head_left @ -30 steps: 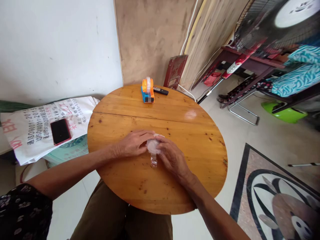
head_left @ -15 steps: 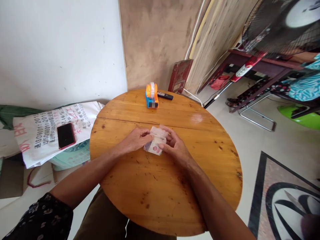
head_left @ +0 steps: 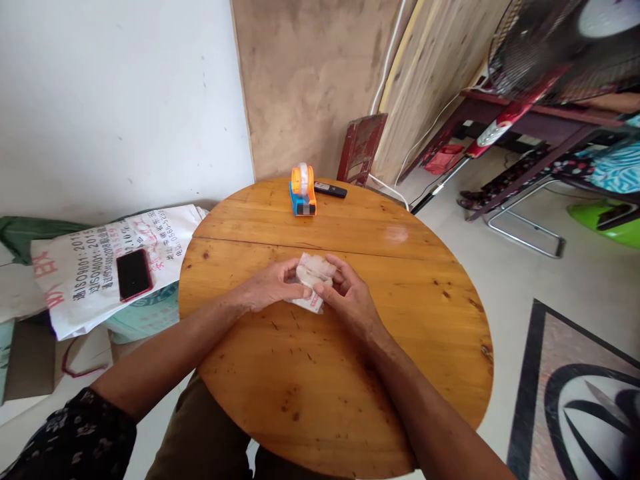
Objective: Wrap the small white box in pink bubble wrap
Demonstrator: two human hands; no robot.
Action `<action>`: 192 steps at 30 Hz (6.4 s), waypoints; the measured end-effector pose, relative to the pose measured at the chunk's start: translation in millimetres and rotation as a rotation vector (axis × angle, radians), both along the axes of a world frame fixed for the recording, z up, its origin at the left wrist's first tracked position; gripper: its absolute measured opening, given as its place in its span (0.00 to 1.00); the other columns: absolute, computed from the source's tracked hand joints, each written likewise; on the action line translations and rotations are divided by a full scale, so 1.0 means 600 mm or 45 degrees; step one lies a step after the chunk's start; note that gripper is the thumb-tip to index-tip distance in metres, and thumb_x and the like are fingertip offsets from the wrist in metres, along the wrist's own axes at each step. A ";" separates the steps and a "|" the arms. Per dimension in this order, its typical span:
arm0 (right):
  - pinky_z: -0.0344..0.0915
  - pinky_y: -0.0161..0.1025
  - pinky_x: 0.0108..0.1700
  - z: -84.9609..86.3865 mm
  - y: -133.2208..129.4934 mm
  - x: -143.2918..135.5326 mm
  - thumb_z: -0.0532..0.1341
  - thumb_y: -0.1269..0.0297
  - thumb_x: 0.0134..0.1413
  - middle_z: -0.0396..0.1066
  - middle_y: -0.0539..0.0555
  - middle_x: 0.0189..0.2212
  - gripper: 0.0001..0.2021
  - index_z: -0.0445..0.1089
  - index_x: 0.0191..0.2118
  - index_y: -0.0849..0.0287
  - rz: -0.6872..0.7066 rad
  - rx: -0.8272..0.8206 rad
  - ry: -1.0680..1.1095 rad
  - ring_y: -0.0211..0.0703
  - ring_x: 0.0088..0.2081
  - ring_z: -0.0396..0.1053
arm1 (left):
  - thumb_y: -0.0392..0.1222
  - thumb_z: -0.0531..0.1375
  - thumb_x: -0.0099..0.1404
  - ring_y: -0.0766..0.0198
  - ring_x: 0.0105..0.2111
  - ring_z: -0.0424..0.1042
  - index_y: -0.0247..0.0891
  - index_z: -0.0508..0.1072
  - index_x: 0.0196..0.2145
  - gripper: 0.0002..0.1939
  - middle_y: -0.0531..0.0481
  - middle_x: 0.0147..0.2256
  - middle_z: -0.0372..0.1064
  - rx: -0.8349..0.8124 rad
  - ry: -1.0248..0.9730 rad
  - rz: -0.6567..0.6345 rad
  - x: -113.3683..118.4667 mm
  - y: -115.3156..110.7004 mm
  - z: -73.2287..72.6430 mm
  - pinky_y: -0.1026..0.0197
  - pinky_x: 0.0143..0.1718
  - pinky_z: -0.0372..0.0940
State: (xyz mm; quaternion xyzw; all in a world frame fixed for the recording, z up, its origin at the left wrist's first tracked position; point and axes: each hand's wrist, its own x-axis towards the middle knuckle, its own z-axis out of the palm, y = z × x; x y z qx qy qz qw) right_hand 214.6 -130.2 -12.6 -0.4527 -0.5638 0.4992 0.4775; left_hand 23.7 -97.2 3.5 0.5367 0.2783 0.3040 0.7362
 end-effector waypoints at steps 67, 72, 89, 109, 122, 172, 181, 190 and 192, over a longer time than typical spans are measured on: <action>0.67 0.46 0.44 0.010 -0.001 -0.010 0.61 0.63 0.61 0.80 0.52 0.36 0.09 0.80 0.38 0.49 -0.205 0.794 -0.761 0.47 0.39 0.76 | 0.44 0.63 0.61 0.68 0.33 0.69 0.35 0.75 0.41 0.13 0.50 0.35 0.72 0.241 0.279 0.037 -0.020 0.014 -0.009 0.66 0.36 0.63; 0.62 0.44 0.42 0.013 -0.003 -0.007 0.60 0.63 0.63 0.77 0.53 0.34 0.09 0.80 0.40 0.50 -0.293 1.008 -1.048 0.45 0.37 0.72 | 0.47 0.63 0.60 0.71 0.24 0.65 0.34 0.75 0.40 0.14 0.53 0.29 0.70 0.194 0.279 0.075 -0.017 0.015 -0.010 0.67 0.27 0.60; 0.58 0.44 0.44 0.022 -0.015 -0.010 0.63 0.67 0.61 0.79 0.52 0.36 0.04 0.76 0.37 0.54 -0.317 1.151 -1.110 0.44 0.39 0.73 | 0.46 0.61 0.61 0.71 0.22 0.60 0.35 0.76 0.38 0.12 0.57 0.23 0.65 0.259 0.415 0.120 -0.016 0.015 -0.005 0.67 0.24 0.54; 0.60 0.49 0.50 0.018 -0.023 -0.006 0.60 0.69 0.62 0.77 0.56 0.45 0.08 0.76 0.42 0.51 -0.279 1.103 -1.305 0.49 0.48 0.70 | 0.47 0.60 0.61 0.71 0.22 0.61 0.34 0.76 0.38 0.14 0.56 0.23 0.65 0.269 0.390 0.128 -0.015 0.018 -0.006 0.67 0.24 0.55; 0.62 0.47 0.49 0.015 -0.024 -0.007 0.60 0.67 0.61 0.76 0.56 0.47 0.07 0.76 0.41 0.52 -0.314 1.094 -1.299 0.48 0.48 0.70 | 0.50 0.60 0.62 0.73 0.19 0.56 0.34 0.76 0.40 0.16 0.57 0.22 0.64 0.257 0.426 0.153 -0.012 0.015 -0.010 0.67 0.21 0.51; 0.65 0.52 0.57 0.037 -0.010 0.041 0.63 0.59 0.58 0.71 0.59 0.55 0.14 0.72 0.49 0.52 0.059 0.640 -0.807 0.52 0.57 0.69 | 0.49 0.64 0.56 0.74 0.20 0.61 0.33 0.75 0.41 0.20 0.48 0.37 0.74 0.273 0.406 0.514 -0.021 0.030 -0.010 0.67 0.21 0.54; 0.64 0.53 0.59 0.038 -0.009 0.037 0.66 0.56 0.55 0.73 0.58 0.53 0.19 0.71 0.51 0.51 0.011 0.595 -0.761 0.54 0.56 0.69 | 0.46 0.64 0.57 0.71 0.22 0.64 0.32 0.75 0.45 0.20 0.51 0.29 0.72 0.245 0.396 0.434 -0.023 0.024 -0.001 0.66 0.25 0.57; 0.65 0.55 0.55 0.017 -0.007 0.026 0.65 0.59 0.53 0.72 0.58 0.53 0.29 0.62 0.61 0.50 0.070 0.525 -0.842 0.56 0.53 0.70 | 0.44 0.68 0.56 0.66 0.35 0.71 0.35 0.71 0.52 0.26 0.43 0.47 0.72 0.295 0.204 0.239 -0.017 0.029 -0.029 0.63 0.36 0.65; 0.65 0.54 0.53 0.014 -0.006 0.025 0.65 0.61 0.53 0.74 0.58 0.51 0.27 0.63 0.59 0.51 0.049 0.530 -0.857 0.55 0.51 0.71 | 0.44 0.68 0.56 0.66 0.36 0.71 0.36 0.72 0.52 0.26 0.45 0.44 0.71 0.307 0.197 0.228 -0.016 0.032 -0.034 0.63 0.37 0.65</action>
